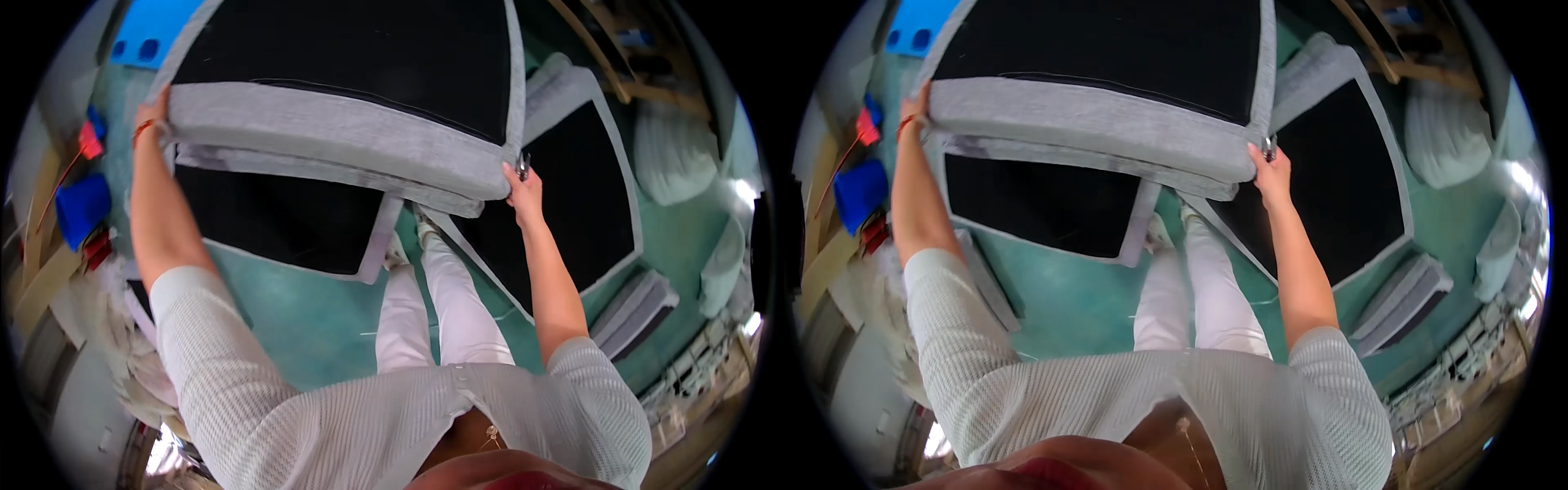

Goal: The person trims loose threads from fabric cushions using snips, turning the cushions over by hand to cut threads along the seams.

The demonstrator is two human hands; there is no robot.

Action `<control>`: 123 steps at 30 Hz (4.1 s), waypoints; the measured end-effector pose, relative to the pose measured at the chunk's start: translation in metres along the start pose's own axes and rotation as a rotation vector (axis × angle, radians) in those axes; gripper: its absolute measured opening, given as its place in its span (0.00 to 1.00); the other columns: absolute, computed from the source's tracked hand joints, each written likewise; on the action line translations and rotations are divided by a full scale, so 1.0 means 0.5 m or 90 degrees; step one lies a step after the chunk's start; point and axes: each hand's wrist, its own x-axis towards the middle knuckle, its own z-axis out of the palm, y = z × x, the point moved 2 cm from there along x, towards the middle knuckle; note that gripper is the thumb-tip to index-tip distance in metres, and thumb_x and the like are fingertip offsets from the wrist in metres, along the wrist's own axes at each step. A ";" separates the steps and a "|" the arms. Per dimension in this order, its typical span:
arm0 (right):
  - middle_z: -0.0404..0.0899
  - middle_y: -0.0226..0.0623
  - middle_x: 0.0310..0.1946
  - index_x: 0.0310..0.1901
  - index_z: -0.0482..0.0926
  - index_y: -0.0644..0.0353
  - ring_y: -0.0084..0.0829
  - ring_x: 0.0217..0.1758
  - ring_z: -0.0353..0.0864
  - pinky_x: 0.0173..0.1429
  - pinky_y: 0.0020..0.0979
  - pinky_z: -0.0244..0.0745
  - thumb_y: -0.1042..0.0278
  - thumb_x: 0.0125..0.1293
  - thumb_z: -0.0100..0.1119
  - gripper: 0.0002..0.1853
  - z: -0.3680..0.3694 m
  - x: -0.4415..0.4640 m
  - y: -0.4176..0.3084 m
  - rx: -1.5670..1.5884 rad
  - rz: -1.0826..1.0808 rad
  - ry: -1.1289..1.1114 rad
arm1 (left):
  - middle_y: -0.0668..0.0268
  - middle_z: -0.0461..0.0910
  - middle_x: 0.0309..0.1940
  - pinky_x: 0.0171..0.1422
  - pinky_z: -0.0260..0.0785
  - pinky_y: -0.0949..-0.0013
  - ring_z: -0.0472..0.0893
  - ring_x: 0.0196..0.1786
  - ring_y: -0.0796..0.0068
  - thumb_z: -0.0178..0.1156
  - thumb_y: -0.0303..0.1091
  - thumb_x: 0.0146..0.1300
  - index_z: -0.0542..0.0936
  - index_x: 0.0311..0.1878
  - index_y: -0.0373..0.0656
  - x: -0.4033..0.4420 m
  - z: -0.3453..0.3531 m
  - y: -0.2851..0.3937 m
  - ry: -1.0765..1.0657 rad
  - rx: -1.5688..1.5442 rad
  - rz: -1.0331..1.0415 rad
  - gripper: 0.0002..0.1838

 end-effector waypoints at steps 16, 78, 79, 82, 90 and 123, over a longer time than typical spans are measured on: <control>0.74 0.31 0.34 0.39 0.71 0.60 0.22 0.36 0.75 0.44 0.25 0.71 0.71 0.54 0.56 0.11 -0.199 -0.258 -0.208 0.259 -0.203 -0.049 | 0.55 0.79 0.30 0.43 0.67 0.67 0.76 0.35 0.70 0.51 0.43 0.62 0.77 0.42 0.31 -0.509 -0.254 -0.216 0.166 -0.492 0.206 0.20; 0.70 0.31 0.19 0.28 0.73 0.64 0.18 0.11 0.62 0.12 0.21 0.58 0.71 0.51 0.67 0.11 -0.218 0.056 -0.074 0.540 -0.234 0.238 | 0.50 0.36 0.69 0.68 0.50 0.49 0.51 0.66 0.39 0.62 0.50 0.53 0.35 0.70 0.58 -0.872 0.424 -0.345 -0.174 -0.064 -0.065 0.52; 0.70 0.32 0.18 0.27 0.72 0.63 0.19 0.11 0.62 0.12 0.22 0.58 0.72 0.51 0.67 0.11 -0.259 0.078 -0.084 0.531 -0.240 0.314 | 0.50 0.35 0.69 0.68 0.49 0.48 0.50 0.66 0.38 0.62 0.50 0.52 0.35 0.70 0.58 -0.875 0.414 -0.339 -0.175 -0.063 -0.067 0.52; 0.72 0.32 0.19 0.29 0.74 0.63 0.19 0.11 0.63 0.12 0.22 0.57 0.72 0.52 0.65 0.09 -0.364 0.130 -0.147 0.307 -0.250 0.444 | 0.52 0.34 0.70 0.69 0.48 0.48 0.50 0.66 0.36 0.63 0.49 0.51 0.35 0.70 0.60 -0.873 0.433 -0.351 -0.164 -0.088 -0.076 0.53; 0.72 0.30 0.25 0.48 0.67 0.62 0.19 0.10 0.58 0.12 0.22 0.54 0.44 0.53 0.62 0.31 -0.185 0.193 -0.178 0.033 -0.056 0.083 | 0.56 0.32 0.70 0.70 0.47 0.49 0.48 0.67 0.37 0.65 0.44 0.51 0.35 0.70 0.61 -0.874 0.431 -0.346 -0.203 -0.140 -0.114 0.53; 0.77 0.37 0.43 0.51 0.72 0.61 0.34 0.45 0.77 0.48 0.37 0.76 0.50 0.61 0.52 0.24 -0.027 -0.092 -0.278 0.145 -0.210 -0.107 | 0.59 0.25 0.70 0.70 0.48 0.52 0.42 0.69 0.40 0.63 0.47 0.51 0.35 0.70 0.58 -0.857 0.551 -0.447 -0.198 -0.349 -0.054 0.53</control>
